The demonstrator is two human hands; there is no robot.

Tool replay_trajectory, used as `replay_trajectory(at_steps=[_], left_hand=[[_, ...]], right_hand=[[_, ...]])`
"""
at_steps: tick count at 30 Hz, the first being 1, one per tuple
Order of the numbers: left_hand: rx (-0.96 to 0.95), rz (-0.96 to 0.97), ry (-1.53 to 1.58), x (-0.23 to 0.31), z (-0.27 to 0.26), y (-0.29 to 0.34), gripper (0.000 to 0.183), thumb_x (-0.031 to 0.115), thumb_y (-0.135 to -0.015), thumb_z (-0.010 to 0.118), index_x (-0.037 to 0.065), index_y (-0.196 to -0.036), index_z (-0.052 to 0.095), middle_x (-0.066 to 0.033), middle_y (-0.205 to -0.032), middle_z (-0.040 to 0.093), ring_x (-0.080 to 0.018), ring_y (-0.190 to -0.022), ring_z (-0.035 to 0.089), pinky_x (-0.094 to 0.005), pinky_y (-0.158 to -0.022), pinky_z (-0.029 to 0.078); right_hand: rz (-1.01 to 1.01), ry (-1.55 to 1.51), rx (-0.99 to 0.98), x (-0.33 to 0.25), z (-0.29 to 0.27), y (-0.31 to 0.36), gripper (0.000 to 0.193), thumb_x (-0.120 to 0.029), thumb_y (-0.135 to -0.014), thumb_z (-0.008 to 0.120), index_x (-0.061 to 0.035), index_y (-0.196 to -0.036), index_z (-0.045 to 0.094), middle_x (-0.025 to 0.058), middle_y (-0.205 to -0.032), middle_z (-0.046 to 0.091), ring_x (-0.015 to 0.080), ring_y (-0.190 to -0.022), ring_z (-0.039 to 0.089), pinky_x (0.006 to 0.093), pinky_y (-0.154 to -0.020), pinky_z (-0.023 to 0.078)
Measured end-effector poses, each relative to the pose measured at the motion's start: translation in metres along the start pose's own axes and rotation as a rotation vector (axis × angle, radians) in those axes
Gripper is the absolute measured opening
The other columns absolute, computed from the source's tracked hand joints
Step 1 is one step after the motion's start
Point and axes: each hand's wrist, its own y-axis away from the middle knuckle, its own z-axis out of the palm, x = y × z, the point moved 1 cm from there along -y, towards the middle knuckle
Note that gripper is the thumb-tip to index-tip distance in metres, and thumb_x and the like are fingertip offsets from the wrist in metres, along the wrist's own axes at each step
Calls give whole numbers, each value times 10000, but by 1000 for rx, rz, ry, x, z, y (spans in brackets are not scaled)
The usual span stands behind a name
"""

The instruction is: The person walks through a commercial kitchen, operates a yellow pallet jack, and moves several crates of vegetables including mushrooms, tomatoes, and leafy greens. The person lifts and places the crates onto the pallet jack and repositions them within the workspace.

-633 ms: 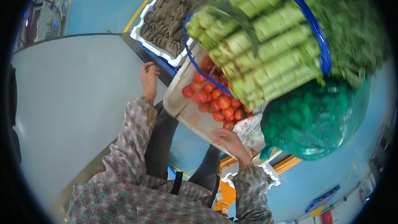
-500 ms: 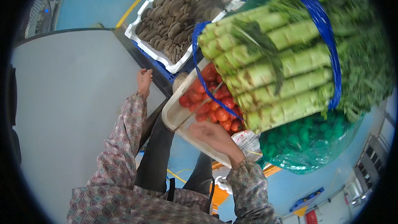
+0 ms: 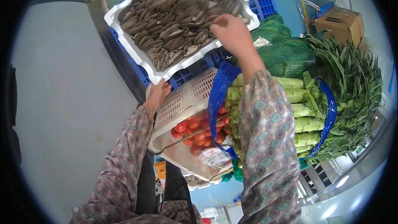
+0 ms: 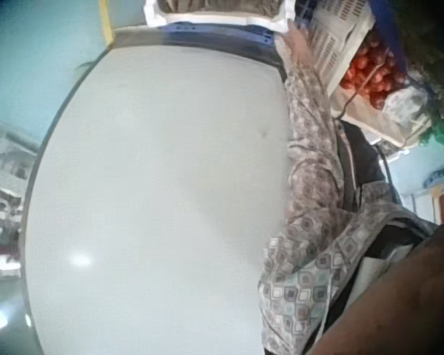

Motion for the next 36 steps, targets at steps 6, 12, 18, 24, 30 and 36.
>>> replay_trajectory(at_steps=[6, 12, 18, 24, 30, 36], left_hand=[[216, 102, 341, 9, 0, -45, 519, 160, -993, 691, -170, -1334, 479, -251, -1269, 627, -354, -1116, 691, -419, -961, 639], [193, 227, -53, 66, -50, -32, 438, 165, -951, 656, -155, -1236, 568, -235, -1188, 663, -344, -1005, 737, -404, -863, 671], [252, 240, -288, 172, -139, -38, 455, 290, -968, 658, -69, -1242, 602, -155, -1027, 726, -253, -821, 746, -333, -687, 642], [375, 364, -375, 155, -173, -53, 459, 280, -962, 681, -85, -1228, 602, -134, -944, 721, -198, -696, 709, -312, -567, 552], [419, 815, -663, 180, -191, -63, 475, 113, -881, 675, -59, -1312, 575, -160, -1115, 698, -243, -1025, 663, -375, -907, 525], [372, 663, -492, 252, -167, -71, 448, 145, -921, 682, -15, -1325, 573, -156, -1143, 708, -251, -1007, 672, -389, -910, 533]], right_hand=[[142, 201, -170, 34, -2, -39, 474, -388, -846, 733, -19, -1142, 761, 137, -1033, 771, 244, -948, 723, 366, -870, 553], [183, 253, -45, 55, -10, -74, 506, -392, -847, 737, -8, -1176, 747, 132, -997, 766, 228, -867, 720, 365, -803, 567], [302, 364, 6, 100, 13, -94, 689, -412, -776, 764, 46, -1282, 675, 248, -1238, 718, 344, -1142, 701, 406, -1002, 525], [347, 477, -54, 121, 74, -111, 912, -430, -808, 750, 87, -1481, 417, 318, -1372, 626, 450, -1280, 614, 458, -1089, 483], [388, 399, 76, 126, 111, -151, 804, -347, -818, 728, 48, -1447, 420, 341, -1344, 632, 468, -1267, 621, 473, -1093, 480], [270, 335, 34, 138, 104, -167, 655, -342, -855, 786, 61, -1327, 575, 303, -1293, 676, 430, -1220, 659, 458, -1009, 527]])
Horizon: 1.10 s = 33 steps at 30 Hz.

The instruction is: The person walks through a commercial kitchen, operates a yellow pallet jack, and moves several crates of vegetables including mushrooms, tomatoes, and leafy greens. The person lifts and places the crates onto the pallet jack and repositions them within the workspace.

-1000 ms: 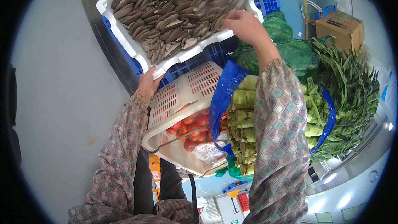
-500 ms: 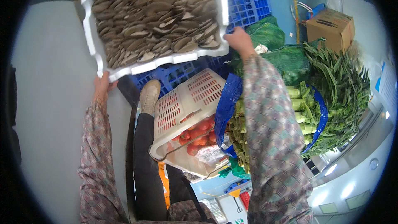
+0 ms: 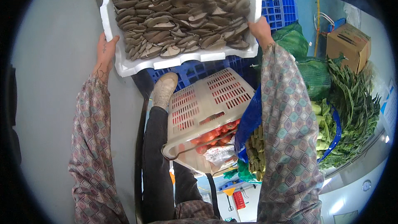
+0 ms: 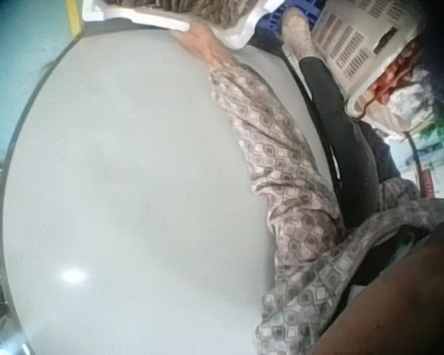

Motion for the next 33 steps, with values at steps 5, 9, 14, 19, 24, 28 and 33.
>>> replay_trajectory(at_steps=[5, 9, 14, 19, 24, 28, 33], left_hand=[[92, 190, -270, 9, -10, -7, 427, 211, -953, 697, -24, -1290, 581, -244, -1110, 715, -398, -976, 707, -469, -852, 547], [140, 355, -482, -6, -8, 2, 345, 198, -957, 654, -49, -1187, 582, -280, -1054, 697, -481, -987, 685, -518, -847, 542], [160, 218, -578, -30, -8, 17, 383, 248, -940, 652, -67, -1148, 580, -276, -993, 709, -485, -966, 690, -540, -844, 540], [171, 88, -541, -34, -15, 18, 406, 310, -907, 668, -37, -1111, 616, -255, -991, 720, -472, -974, 694, -543, -856, 534], [169, 116, -437, -2, -36, 50, 380, 318, -877, 672, -12, -1065, 673, -234, -1018, 733, -448, -975, 703, -514, -869, 538], [213, 51, -355, 40, -74, 96, 392, 312, -859, 675, -16, -1072, 704, -233, -991, 736, -434, -978, 708, -488, -872, 541], [185, 182, -247, 113, -123, 154, 398, 298, -857, 703, -34, -1077, 704, -234, -943, 728, -425, -922, 700, -475, -823, 535]], right_hand=[[98, -218, 86, -3, 9, 7, 540, -306, -921, 762, 54, -1288, 593, 233, -1250, 705, 361, -1158, 689, 455, -961, 534], [43, 149, 226, -16, 0, 12, 578, -425, -902, 758, 36, -1231, 640, 265, -1212, 712, 414, -1142, 684, 490, -947, 533], [-65, 210, 274, -54, -48, 31, 484, -435, -866, 758, -16, -1107, 741, 252, -1118, 745, 434, -1080, 705, 505, -938, 541], [-205, 357, 439, -132, -121, 62, 486, -448, -837, 709, -84, -1154, 769, 190, -1065, 775, 385, -1023, 735, 471, -897, 572], [-275, 449, 527, -187, -194, 104, 473, -451, -829, 703, -115, -1153, 784, 188, -1032, 779, 382, -977, 742, 468, -863, 583], [-336, 491, 591, -210, -245, 173, 460, -446, -826, 732, -89, -1110, 788, 200, -986, 775, 390, -945, 740, 473, -847, 582], [-264, 509, 751, -217, -315, 306, 403, -419, -822, 755, -78, -1035, 784, 203, -912, 765, 402, -869, 737, 491, -792, 576]])
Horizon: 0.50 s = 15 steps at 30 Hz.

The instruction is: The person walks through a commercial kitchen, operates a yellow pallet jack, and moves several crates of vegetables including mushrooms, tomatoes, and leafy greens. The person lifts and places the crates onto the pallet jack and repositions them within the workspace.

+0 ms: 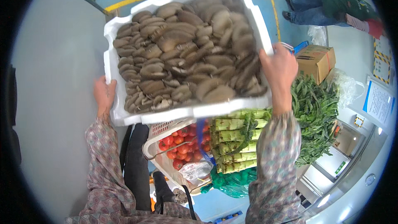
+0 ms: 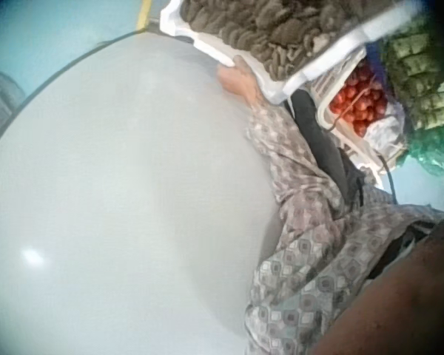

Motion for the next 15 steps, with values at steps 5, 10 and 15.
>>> replay_trajectory(at_steps=[5, 10, 15], left_hand=[[66, 196, 1, 119, -51, 139, 377, 281, -863, 714, -45, -1053, 696, -252, -920, 708, -431, -877, 677, -493, -779, 519], [48, 157, -96, 255, 44, 321, 368, 286, -842, 695, -27, -1034, 709, -259, -872, 715, -448, -813, 691, -499, -744, 538], [-79, 304, -143, 274, 75, 299, 343, 267, -815, 714, -10, -1016, 716, -251, -842, 723, -443, -778, 707, -493, -724, 553]], right_hand=[[113, -157, 19, 160, -106, 101, 319, -353, -817, 770, -53, -923, 747, 161, -765, 730, 371, -714, 719, 461, -673, 550], [340, -163, 64, 396, -179, 192, 243, -251, -779, 806, -42, -862, 713, 142, -691, 693, 330, -617, 686, 433, -618, 524], [520, -246, 115, 433, -143, 268, 250, -246, -759, 830, -52, -870, 716, 150, -718, 715, 336, -648, 717, 444, -633, 552]])
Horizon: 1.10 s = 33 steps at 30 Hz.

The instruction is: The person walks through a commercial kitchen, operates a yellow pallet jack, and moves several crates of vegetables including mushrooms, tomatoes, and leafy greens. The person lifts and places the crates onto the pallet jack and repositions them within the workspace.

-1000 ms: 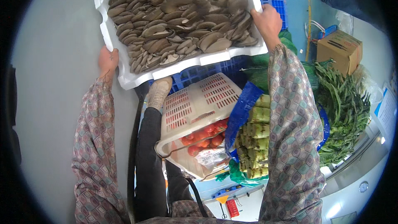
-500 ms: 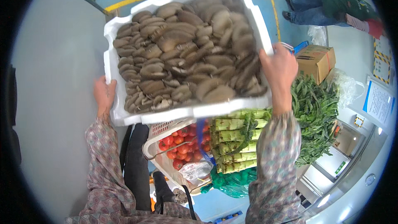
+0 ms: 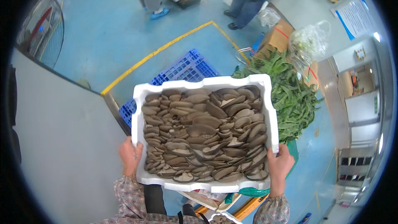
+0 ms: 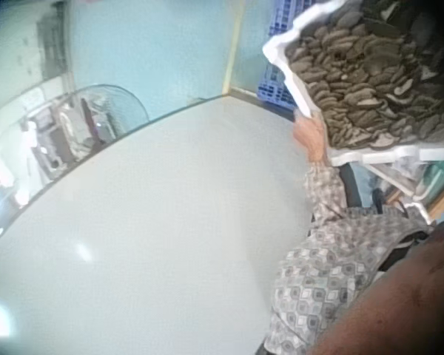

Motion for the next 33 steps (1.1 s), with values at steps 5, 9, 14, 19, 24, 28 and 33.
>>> replay_trajectory(at_steps=[5, 9, 14, 19, 24, 28, 33], left_hand=[[-100, 7, 57, -25, 18, 9, 328, 251, -796, 741, -10, -992, 715, -237, -856, 731, -444, -807, 711, -501, -740, 550], [11, 38, 106, -36, 28, -17, 354, 267, -794, 758, -26, -988, 716, -234, -909, 744, -450, -845, 709, -484, -767, 541], [-377, -201, 60, -44, 38, -81, 446, 328, -787, 804, -58, -997, 725, -213, -937, 757, -382, -896, 729, -465, -799, 539], [-368, -98, 102, -35, 46, -108, 488, 326, -801, 812, -85, -1051, 732, -212, -997, 765, -342, -930, 724, -445, -841, 531], [-121, -97, 283, -41, 47, -104, 425, 237, -829, 780, -86, -1099, 725, -196, -1006, 763, -327, -906, 717, -439, -835, 527], [-156, -206, 391, -43, 58, -85, 407, 213, -858, 751, -123, -1082, 704, -194, -943, 734, -307, -826, 691, -447, -775, 533], [-197, -266, 392, -39, 69, -57, 371, 217, -917, 735, -126, -1057, 712, -174, -889, 730, -254, -780, 680, -402, -710, 538]], right_hand=[[-62, 22, 116, -3, 23, 8, 244, -262, -775, 812, -104, -935, 717, 143, -718, 723, 374, -659, 713, 472, -611, 566], [-82, 91, 58, -24, 34, -12, 294, -266, -797, 784, -119, -1045, 727, 164, -803, 742, 367, -740, 729, 479, -659, 579], [-15, -59, -7, -34, 48, -28, 352, -282, -835, 771, -146, -1157, 733, 188, -891, 748, 392, -844, 726, 500, -758, 580], [-15, -23, 2, -40, 56, -51, 292, -303, -874, 731, -108, -1092, 738, 190, -845, 743, 408, -810, 724, 526, -749, 576], [-142, -72, 32, -55, 54, -54, 137, -179, -855, 678, -46, -886, 680, 197, -752, 721, 397, -719, 723, 520, -672, 574], [-26, -143, 9, -50, 45, -37, 289, -194, -851, 760, -97, -1122, 726, 180, -856, 738, 397, -766, 704, 494, -684, 560], [-128, -157, 5, -45, 35, -33, 288, -192, -862, 729, -98, -1134, 717, 166, -846, 736, 392, -747, 704, 502, -647, 549]])
